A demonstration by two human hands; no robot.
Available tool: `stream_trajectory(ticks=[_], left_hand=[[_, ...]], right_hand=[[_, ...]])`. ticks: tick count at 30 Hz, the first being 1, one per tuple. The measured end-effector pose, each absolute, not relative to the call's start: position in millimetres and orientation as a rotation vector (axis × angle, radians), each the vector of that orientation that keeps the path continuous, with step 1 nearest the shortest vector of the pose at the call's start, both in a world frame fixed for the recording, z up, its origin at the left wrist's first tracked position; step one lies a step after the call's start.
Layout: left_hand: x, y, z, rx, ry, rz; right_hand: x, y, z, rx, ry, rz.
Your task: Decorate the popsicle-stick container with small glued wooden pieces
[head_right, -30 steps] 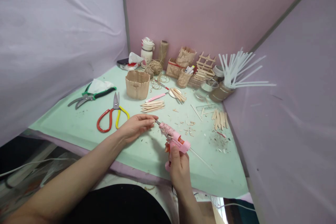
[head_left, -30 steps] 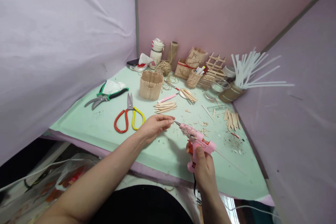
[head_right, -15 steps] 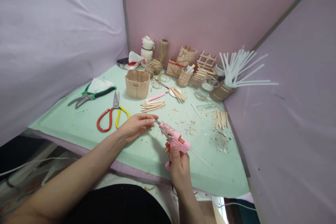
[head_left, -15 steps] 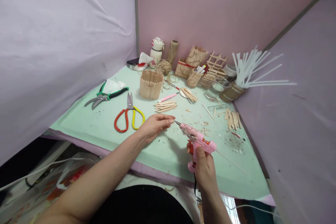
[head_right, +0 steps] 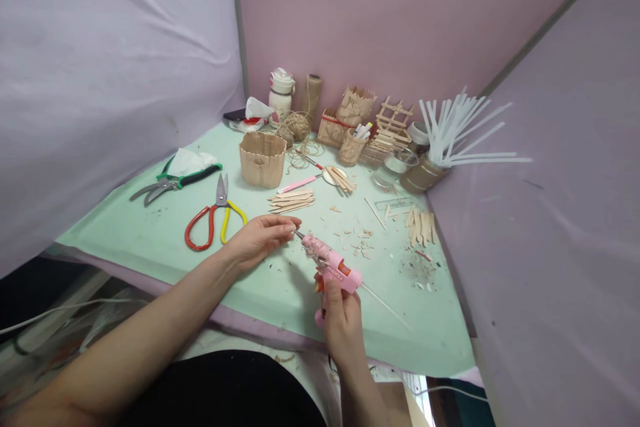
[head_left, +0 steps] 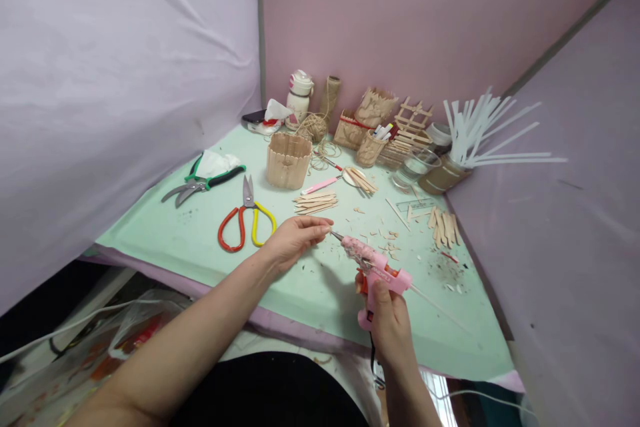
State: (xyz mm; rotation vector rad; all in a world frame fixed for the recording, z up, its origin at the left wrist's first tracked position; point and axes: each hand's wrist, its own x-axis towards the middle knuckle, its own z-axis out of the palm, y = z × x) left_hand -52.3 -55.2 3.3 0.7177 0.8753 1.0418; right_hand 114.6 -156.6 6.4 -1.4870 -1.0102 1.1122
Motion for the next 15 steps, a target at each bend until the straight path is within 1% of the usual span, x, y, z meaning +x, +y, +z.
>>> stream_trajectory(ticks=[10, 15], left_hand=[[-53, -56, 2, 0.711, 0.870, 1.059], [-53, -55, 3, 0.704, 0.879, 1.071]], right_hand=[[113, -158, 13, -1.520, -1.077, 1.068], [124, -161, 4, -1.544, -1.148, 1.143]])
